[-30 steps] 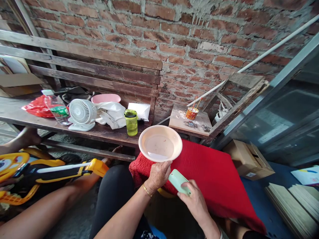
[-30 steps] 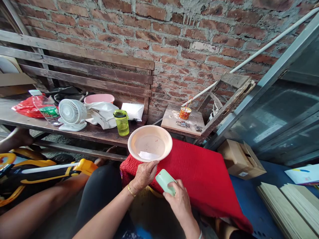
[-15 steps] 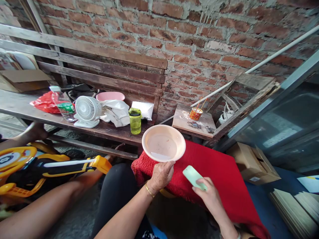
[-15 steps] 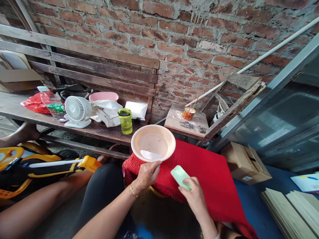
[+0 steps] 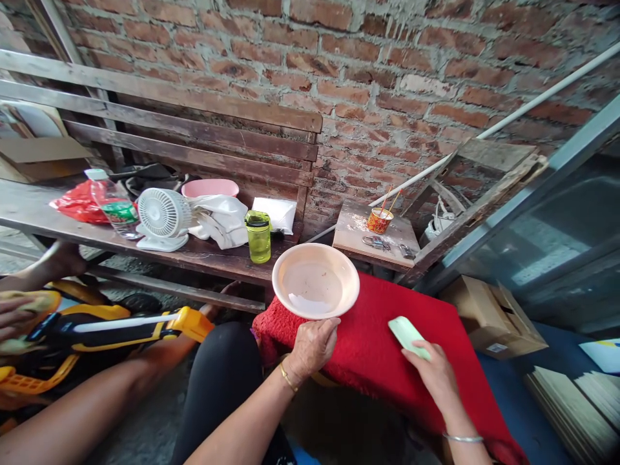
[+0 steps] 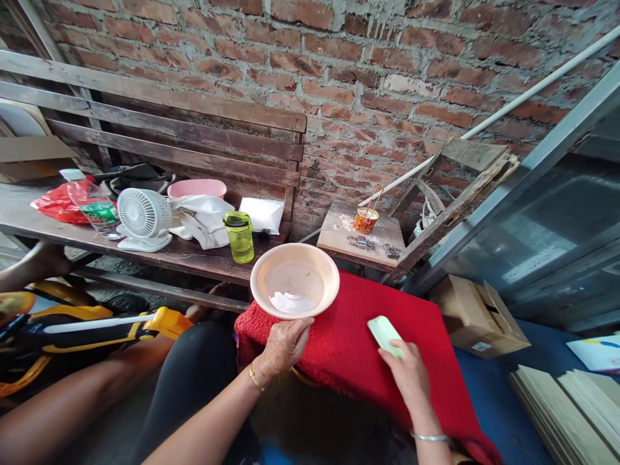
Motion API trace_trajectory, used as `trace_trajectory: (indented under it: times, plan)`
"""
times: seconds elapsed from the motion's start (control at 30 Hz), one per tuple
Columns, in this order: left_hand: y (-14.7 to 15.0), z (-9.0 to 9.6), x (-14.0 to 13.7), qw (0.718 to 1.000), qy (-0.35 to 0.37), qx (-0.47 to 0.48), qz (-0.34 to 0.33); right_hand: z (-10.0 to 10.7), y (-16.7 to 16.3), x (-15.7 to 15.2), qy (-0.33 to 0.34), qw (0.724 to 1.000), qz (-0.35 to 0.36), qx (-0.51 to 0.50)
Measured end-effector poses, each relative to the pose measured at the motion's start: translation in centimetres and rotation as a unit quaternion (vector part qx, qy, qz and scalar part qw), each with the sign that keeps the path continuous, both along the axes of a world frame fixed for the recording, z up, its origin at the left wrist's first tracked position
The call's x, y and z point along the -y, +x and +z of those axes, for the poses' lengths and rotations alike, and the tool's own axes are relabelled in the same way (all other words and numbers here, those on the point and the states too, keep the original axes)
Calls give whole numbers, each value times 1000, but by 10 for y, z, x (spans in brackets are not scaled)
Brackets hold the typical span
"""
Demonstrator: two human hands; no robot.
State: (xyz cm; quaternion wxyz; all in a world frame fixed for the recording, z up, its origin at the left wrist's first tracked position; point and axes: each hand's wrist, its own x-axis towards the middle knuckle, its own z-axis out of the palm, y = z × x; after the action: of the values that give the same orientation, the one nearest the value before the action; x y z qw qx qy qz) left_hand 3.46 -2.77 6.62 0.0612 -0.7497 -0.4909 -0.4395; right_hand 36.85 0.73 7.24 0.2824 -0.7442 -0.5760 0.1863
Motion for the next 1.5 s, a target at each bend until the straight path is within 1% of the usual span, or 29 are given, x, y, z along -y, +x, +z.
trace_trajectory:
  times: [0.07, 0.13, 0.2, 0.23, 0.27, 0.3, 0.37, 0.43, 0.5, 0.57, 0.6, 0.63, 0.67, 0.7, 0.77, 0.87, 0.9, 0.93, 0.97, 1.0, 1.03, 1.07, 1.13, 1.2, 1.27, 1.3, 1.33, 1.4, 1.5]
  plan:
    - [1, -1, 0, 1000, -1, 0, 1, -2, 55, 16, -19, 995, -93, 27]
    - [1, -2, 0, 1000, 0, 0, -1, -2, 102, 35, -39, 982, -181, 41]
    - [2, -2, 0, 1000, 5, -2, -3, 0, 128, 52, -38, 970, -236, 38]
    - [2, -3, 1, 1000, 8, -4, -4, 1, 129, 58, -24, 969, -245, 31]
    - [3, -4, 1, 1000, 7, -8, -5, 2, 122, 61, -7, 971, -239, 20]
    - [4, -4, 1, 1000, 5, -14, -7, 3, 108, 63, 9, 975, -221, 5]
    - [6, -6, 2, 1000, -5, -27, -13, 4, 60, 60, 34, 987, -156, -30]
    - [8, -8, 2, 999, -21, -41, -19, 2, 1, 53, 45, 995, -65, -64]
    - [9, -10, 2, 998, -33, -54, -26, -1, -50, 46, 41, 994, 43, -87]
    - [10, -11, 1, 997, -41, -62, -29, -5, -79, 41, 30, 988, 122, -90]
    - [10, -12, 0, 997, -42, -65, -29, -6, -83, 39, 27, 987, 137, -86]
    - [10, -12, -1, 997, -42, -65, -30, -6, -78, 38, 26, 989, 125, -79]
    - [11, -13, -1, 997, -42, -65, -30, -6, -65, 38, 27, 993, 95, -71]
    - [11, -14, -2, 997, -41, -65, -31, -5, -46, 40, 30, 996, 56, -63]
    - [11, -16, -3, 997, -39, -62, -34, -2, 5, 48, 26, 998, -39, -40]
    - [11, -19, -3, 997, -44, -59, -39, 3, 82, 65, 12, 985, -173, 13]
    - [11, -20, -3, 996, -48, -59, -40, 4, 99, 71, 12, 978, -205, 28]
    - [11, -21, -3, 996, -52, -60, -40, 5, 109, 75, 16, 974, -225, 36]
    - [11, -21, -2, 996, -55, -63, -41, 4, 111, 78, 22, 972, -230, 36]
    - [12, -21, -2, 995, -58, -67, -42, 4, 104, 80, 30, 974, -224, 28]
    - [13, -21, -1, 995, -58, -72, -43, 3, 89, 80, 38, 978, -203, 12]
    - [13, -21, -1, 994, -58, -79, -44, 1, 68, 79, 45, 985, -168, -10]
    - [14, -20, -1, 993, -58, -92, -44, -1, 14, 77, 54, 994, -66, -62]
    - [15, -18, -1, 992, -64, -100, -43, -3, -39, 75, 49, 993, 46, -98]
    - [14, -17, -1, 991, -71, -102, -40, -5, -74, 73, 30, 987, 119, -102]
    - [13, -17, -2, 991, -73, -102, -39, -7, -80, 72, 20, 986, 134, -95]
    - [13, -17, -2, 991, -73, -102, -38, -8, -79, 71, 11, 987, 135, -88]
    - [12, -17, -3, 992, -68, -103, -36, -11, -53, 70, 1, 992, 97, -75]
    - [14, -17, -2, 992, -60, -104, -34, -8, 25, 77, -9, 998, -35, -48]
